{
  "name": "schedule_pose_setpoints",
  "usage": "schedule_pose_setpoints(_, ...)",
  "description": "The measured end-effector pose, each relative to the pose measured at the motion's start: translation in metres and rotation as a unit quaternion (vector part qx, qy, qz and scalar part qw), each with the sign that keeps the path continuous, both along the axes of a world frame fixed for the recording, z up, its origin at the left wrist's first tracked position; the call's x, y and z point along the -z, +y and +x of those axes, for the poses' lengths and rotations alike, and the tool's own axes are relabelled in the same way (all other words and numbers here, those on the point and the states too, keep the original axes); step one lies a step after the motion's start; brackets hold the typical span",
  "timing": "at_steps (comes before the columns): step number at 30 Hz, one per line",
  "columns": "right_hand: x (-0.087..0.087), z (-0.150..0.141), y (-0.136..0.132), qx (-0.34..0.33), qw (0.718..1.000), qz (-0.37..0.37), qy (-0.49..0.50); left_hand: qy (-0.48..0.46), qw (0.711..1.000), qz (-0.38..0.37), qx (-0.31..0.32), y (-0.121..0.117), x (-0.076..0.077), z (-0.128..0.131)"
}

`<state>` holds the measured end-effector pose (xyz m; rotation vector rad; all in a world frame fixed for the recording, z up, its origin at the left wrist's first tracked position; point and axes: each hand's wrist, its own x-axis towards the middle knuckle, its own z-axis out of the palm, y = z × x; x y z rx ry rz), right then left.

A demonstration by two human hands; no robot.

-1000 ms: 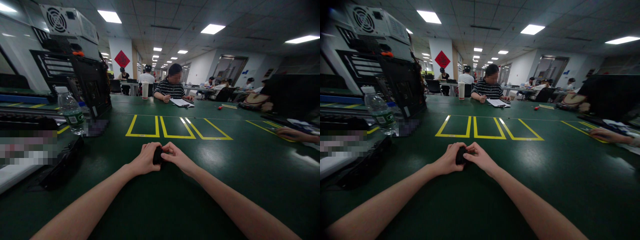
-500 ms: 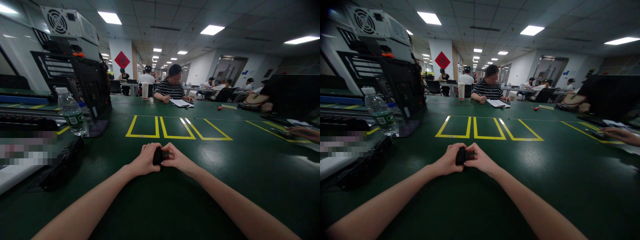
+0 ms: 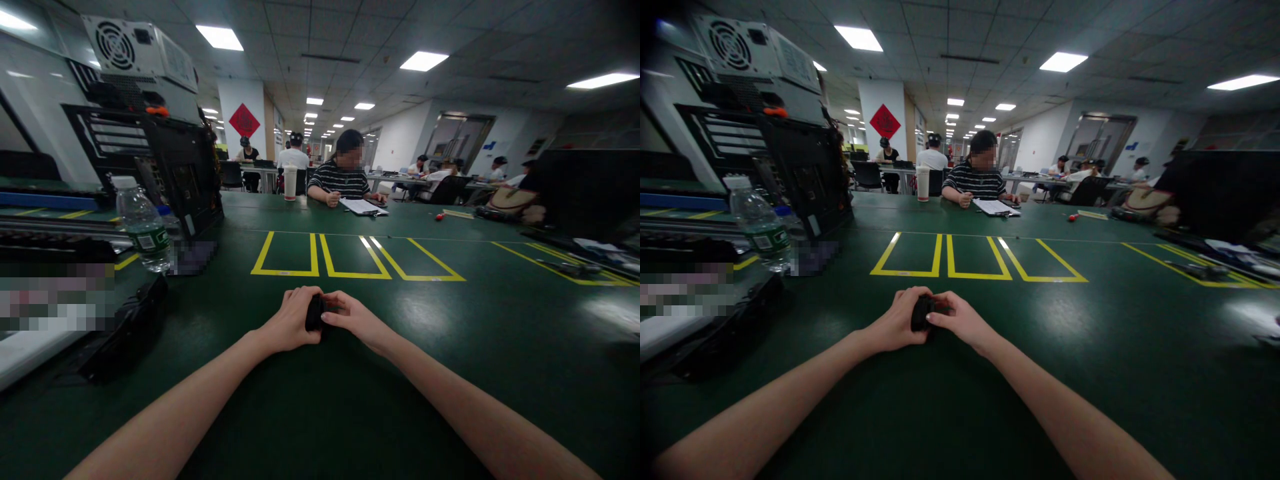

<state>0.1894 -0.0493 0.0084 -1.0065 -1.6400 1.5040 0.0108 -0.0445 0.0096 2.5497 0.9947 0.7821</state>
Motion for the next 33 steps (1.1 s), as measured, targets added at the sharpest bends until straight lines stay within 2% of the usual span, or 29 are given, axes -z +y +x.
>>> schedule_pose_setpoints(4,-0.002,0.0,-0.001,-0.03,0.999,0.005,0.011,0.005,1.0,-0.005,0.007,0.0,0.0,0.0)
schedule_pose_setpoints(11,0.0,-0.003,-0.002,0.026,1.0,0.015,-0.006,-0.006,1.0,0.007,-0.007,0.002,0.004,0.002)
schedule_pose_setpoints(16,-0.001,-0.002,0.0,0.025,1.0,-0.011,-0.012,0.006,1.0,-0.006,0.007,-0.002,-0.004,0.0)
schedule_pose_setpoints(20,-0.002,0.001,0.001,-0.009,1.0,-0.004,-0.004,0.016,1.0,-0.01,0.011,-0.005,-0.009,-0.002)
schedule_pose_setpoints(23,-0.002,0.002,0.0,-0.023,1.0,0.015,0.007,0.01,1.0,-0.005,0.014,-0.003,-0.006,-0.001)
schedule_pose_setpoints(28,0.0,-0.001,-0.001,0.009,1.0,0.017,-0.001,-0.006,1.0,0.01,-0.002,0.002,0.005,0.001)
schedule_pose_setpoints(33,0.004,-0.002,0.002,0.025,1.0,0.004,-0.003,-0.005,1.0,0.018,-0.005,0.002,0.007,0.001)
